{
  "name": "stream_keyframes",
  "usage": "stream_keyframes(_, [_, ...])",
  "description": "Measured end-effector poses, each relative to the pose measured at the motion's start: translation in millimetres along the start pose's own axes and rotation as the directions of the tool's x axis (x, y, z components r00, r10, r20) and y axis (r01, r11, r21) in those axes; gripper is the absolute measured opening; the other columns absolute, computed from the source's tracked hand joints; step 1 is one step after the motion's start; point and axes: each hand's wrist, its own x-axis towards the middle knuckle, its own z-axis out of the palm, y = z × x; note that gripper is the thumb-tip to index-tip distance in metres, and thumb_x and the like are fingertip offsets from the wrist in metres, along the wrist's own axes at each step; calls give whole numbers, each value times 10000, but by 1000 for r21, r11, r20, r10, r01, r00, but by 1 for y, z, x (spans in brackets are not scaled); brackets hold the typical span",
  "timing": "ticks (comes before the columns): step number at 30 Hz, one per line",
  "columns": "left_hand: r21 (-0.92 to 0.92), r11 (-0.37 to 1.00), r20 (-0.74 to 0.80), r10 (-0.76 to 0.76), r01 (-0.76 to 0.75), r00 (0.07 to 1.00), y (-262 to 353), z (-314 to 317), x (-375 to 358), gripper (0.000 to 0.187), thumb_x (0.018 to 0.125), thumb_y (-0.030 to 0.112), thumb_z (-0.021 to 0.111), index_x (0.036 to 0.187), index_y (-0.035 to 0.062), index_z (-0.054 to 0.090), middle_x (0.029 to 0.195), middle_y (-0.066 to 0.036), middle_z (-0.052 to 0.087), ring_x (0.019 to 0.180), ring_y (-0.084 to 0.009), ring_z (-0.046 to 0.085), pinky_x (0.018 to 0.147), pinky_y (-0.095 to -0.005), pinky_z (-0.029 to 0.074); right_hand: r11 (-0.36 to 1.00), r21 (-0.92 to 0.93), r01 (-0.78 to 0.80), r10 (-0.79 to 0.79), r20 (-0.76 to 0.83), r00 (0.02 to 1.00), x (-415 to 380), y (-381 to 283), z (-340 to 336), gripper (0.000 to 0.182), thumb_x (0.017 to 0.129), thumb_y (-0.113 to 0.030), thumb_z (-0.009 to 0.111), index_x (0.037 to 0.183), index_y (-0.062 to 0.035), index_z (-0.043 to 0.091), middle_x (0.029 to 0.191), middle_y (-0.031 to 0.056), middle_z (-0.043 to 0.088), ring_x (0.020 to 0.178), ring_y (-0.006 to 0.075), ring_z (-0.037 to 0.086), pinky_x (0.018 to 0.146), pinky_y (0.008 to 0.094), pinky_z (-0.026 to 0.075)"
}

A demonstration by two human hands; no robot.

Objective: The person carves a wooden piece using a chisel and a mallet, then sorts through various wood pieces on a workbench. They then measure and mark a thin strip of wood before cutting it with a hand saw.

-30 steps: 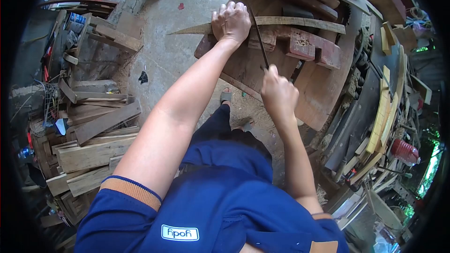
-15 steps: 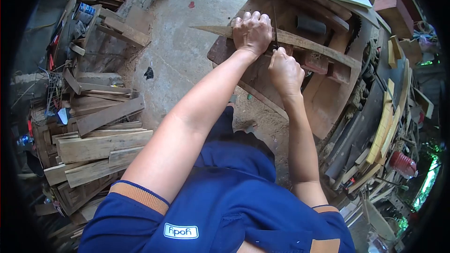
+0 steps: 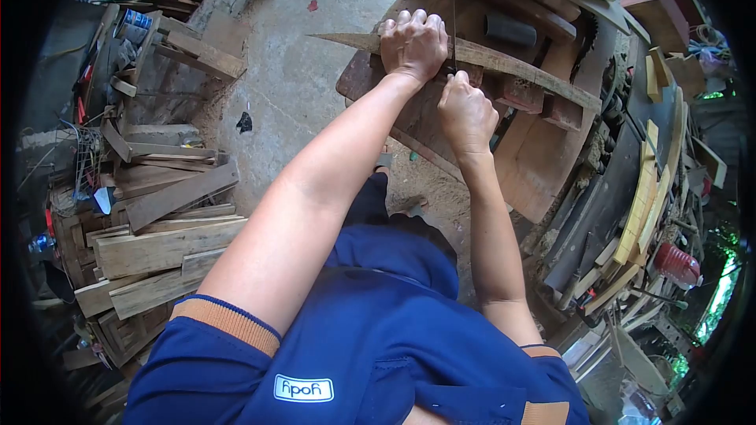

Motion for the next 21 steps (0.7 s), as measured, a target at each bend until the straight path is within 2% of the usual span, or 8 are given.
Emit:
stream_keyframes(2, [1, 1000, -13, 6, -6, 1000, -1, -2, -4, 225, 905, 330, 526, 821, 162, 650, 859, -17, 635, 878, -227, 608, 755, -416, 455, 1000, 8, 14, -14, -9, 1000, -2, 1, 8, 309, 988, -313, 406, 903, -59, 560, 733, 231, 665, 717, 415, 671, 633, 520, 538])
stream_keyframes(4, [7, 1000, -45, -9, 9, 999, 1, -4, -6, 230, 906, 340, 528, 824, 166, 654, 867, -19, 635, 875, -222, 607, 771, -414, 449, 999, -42, 23, -28, -131, 991, -4, 1, 15, 259, 980, -282, 417, 872, -83, 542, 655, 183, 666, 636, 347, 687, 565, 464, 546])
stream_keyframes(7, [-6, 1000, -17, -5, 4, 1000, 4, -6, -2, 252, 925, 349, 507, 860, 158, 658, 898, -41, 642, 896, -236, 608, 799, -420, 445, 999, -23, 25, -29, -170, 985, -5, 1, 15, 265, 987, -294, 408, 874, -89, 530, 635, 176, 662, 614, 349, 682, 547, 461, 544])
stream_keyframes(11, [-60, 998, 146, 40, -32, 988, 1, -6, 8, 305, 958, 356, 448, 941, 132, 654, 951, -78, 650, 962, -276, 612, 824, -451, 453, 996, -30, 87, -89, -72, 993, 15, 6, -4, 209, 913, -204, 462, 869, -60, 608, 741, 197, 688, 709, 352, 699, 621, 462, 554])
stream_keyframes(12, [-53, 999, 187, 3, 7, 982, 3, -5, 13, 305, 958, 353, 446, 945, 132, 655, 967, -77, 653, 968, -274, 613, 835, -454, 454, 999, 14, 29, -30, 21, 999, 25, 4, -10, 317, 954, -298, 433, 895, -51, 623, 834, 231, 683, 791, 404, 678, 707, 509, 537])
stream_keyframes(14, [-32, 997, 245, -58, 68, 968, 5, -3, 20, 299, 957, 345, 443, 955, 136, 656, 1011, -74, 657, 985, -272, 615, 852, -458, 454, 1000, -1, 21, -21, 30, 999, 35, 2, -16, 263, 916, -234, 451, 905, -47, 636, 840, 219, 693, 800, 373, 692, 707, 481, 546])
stream_keyframes(15, [-32, 997, 246, -53, 63, 968, 4, 0, 22, 299, 957, 345, 443, 955, 136, 656, 1011, -74, 657, 985, -272, 615, 852, -458, 454, 1000, -19, 24, -23, 51, 998, 37, 0, -16, 224, 878, -171, 469, 916, -42, 648, 846, 207, 702, 809, 341, 706, 706, 453, 556])
stream_keyframes(21, [11, 993, 143, -121, 120, 982, 5, 16, 19, 307, 968, 335, 422, 946, 125, 645, 1007, -83, 636, 1006, -272, 605, 875, -454, 437, 1000, -26, 11, -12, -16, 1000, 28, 1, -6, 187, 876, -176, 485, 871, -53, 626, 799, 187, 704, 767, 340, 710, 666, 435, 564])
